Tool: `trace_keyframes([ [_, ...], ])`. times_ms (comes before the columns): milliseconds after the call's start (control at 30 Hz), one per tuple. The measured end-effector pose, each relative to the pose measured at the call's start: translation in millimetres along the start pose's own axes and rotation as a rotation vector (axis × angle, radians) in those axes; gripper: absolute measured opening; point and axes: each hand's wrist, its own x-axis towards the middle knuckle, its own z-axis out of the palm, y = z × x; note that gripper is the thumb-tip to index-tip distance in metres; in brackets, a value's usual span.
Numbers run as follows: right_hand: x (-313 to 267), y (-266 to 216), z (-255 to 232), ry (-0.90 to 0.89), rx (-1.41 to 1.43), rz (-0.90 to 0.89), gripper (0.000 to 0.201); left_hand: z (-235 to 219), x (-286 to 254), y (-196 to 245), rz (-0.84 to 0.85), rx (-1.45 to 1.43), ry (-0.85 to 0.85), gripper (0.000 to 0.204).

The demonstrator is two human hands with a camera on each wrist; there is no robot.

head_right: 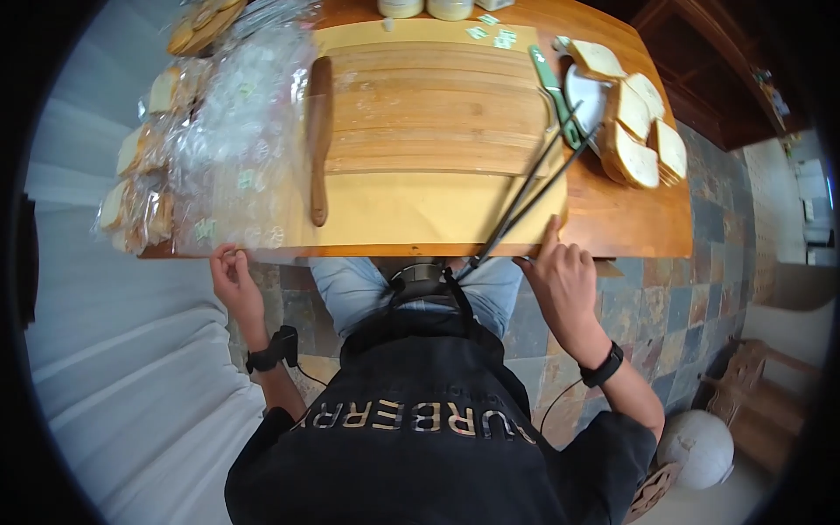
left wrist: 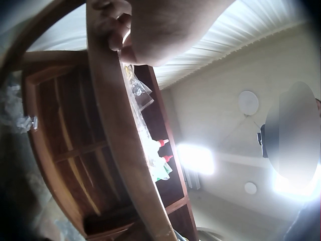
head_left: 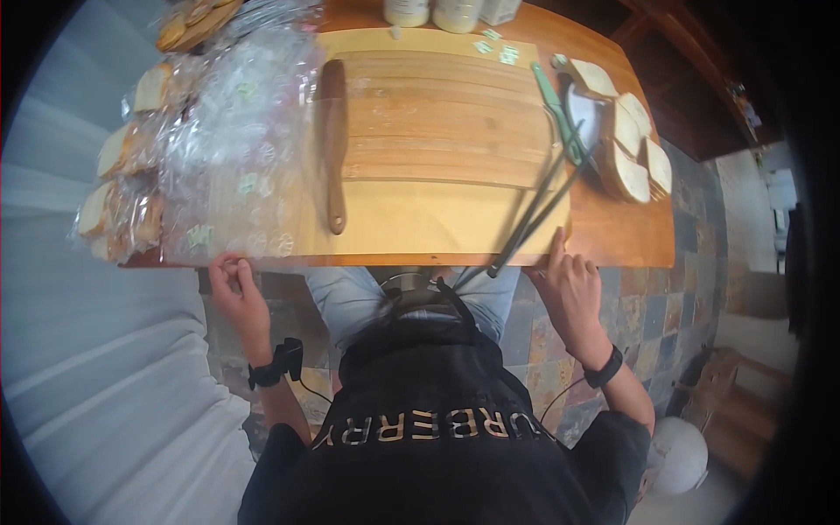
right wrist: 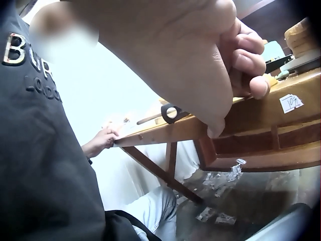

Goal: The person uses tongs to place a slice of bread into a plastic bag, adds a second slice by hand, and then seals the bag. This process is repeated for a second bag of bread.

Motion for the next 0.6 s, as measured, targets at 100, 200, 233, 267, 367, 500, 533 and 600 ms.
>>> trace_keyframes([
  [100,-3.3,-1.9,1.0,0.041,0.054,0.069,0.097,-7.5,0.6,9.0,-0.015,0.006,0.009,0.016],
  [200,-0.9,-6.7,3.5,-0.001,0.023,0.112,0.096,-8.5,3.9,27.4,0.003,0.028,0.032,0.018],
  [233,1.5,-8.3,6.4,-0.040,-0.023,0.126,0.095,-7.6,5.4,33.4,0.032,0.024,-0.014,0.018],
  [267,2.0,-8.4,10.3,-0.035,-0.019,0.111,0.095,-6.2,5.6,38.4,0.058,0.019,-0.061,0.019],
  [367,1.6,-3.5,16.4,-0.033,-0.072,0.105,0.094,0.6,8.5,51.3,0.093,0.041,-0.160,0.018],
  [500,1.2,4.9,12.3,0.028,0.031,0.055,0.091,7.0,9.1,61.4,0.185,0.099,-0.276,0.020],
  [533,0.8,6.0,11.4,0.044,0.070,0.050,0.090,9.1,8.9,61.8,0.233,0.089,-0.304,0.022],
  [600,0.3,3.5,5.6,0.050,0.125,0.074,0.088,13.0,7.6,62.8,0.273,0.106,-0.327,0.025],
])
